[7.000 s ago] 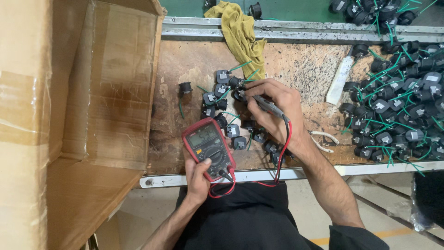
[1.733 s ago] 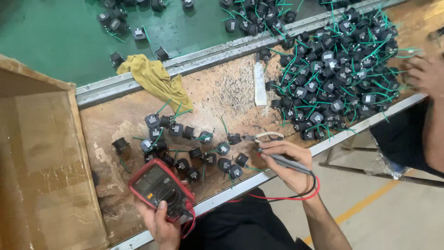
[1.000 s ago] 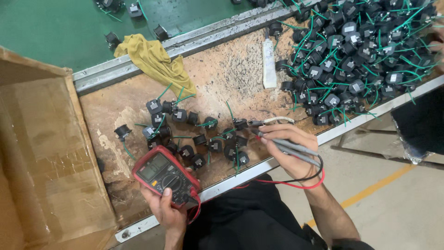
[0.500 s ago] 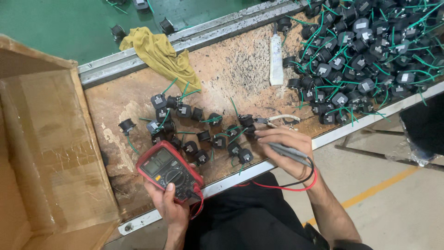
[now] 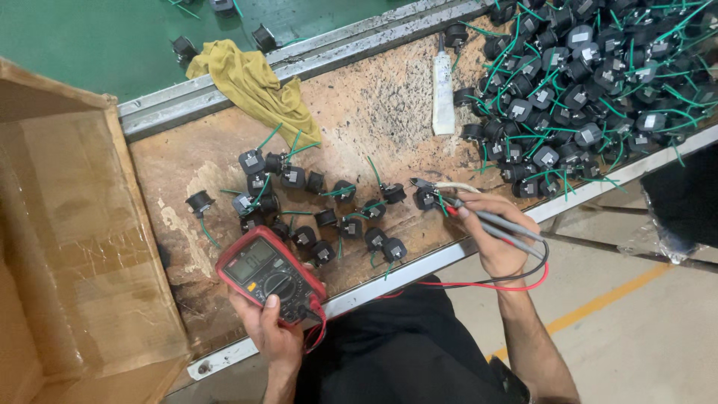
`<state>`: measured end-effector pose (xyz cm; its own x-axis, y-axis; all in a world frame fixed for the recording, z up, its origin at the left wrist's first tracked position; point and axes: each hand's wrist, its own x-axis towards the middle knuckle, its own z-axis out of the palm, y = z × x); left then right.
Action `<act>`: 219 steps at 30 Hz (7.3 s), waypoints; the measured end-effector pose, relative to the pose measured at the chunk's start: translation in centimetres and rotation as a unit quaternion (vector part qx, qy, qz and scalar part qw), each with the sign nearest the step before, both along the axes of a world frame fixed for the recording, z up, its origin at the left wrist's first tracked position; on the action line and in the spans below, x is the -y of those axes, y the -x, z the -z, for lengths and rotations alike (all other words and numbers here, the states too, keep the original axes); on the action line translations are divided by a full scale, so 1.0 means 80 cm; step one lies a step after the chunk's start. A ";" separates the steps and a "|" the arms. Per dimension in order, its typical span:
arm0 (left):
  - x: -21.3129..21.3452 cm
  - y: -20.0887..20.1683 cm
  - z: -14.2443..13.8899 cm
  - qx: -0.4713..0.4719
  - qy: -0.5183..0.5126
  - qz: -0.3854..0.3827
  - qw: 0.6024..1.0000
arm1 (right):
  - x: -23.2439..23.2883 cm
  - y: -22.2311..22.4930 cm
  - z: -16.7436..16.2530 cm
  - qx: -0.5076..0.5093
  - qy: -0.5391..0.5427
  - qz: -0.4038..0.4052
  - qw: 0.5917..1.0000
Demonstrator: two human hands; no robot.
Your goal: The person uses a digital multimeter to test small black electronic components with green wires on a workbench. They place the tested components into a cardboard box and then apply glue to the components using a syringe.
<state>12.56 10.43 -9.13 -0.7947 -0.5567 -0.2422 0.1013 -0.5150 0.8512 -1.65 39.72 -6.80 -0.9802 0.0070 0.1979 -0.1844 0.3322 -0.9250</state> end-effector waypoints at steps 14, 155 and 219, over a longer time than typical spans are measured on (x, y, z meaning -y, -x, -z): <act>0.001 -0.008 0.017 -0.017 0.026 -0.027 0.999 | 0.026 -0.007 -0.008 -0.027 -0.045 -0.033 0.998; -0.002 -0.009 0.020 -0.008 0.089 0.040 0.995 | 0.129 0.118 -0.087 -0.085 -0.132 -0.451 0.878; 0.000 -0.004 0.015 -0.021 0.090 0.055 0.994 | 0.144 0.120 -0.079 -0.053 -0.148 -0.464 0.872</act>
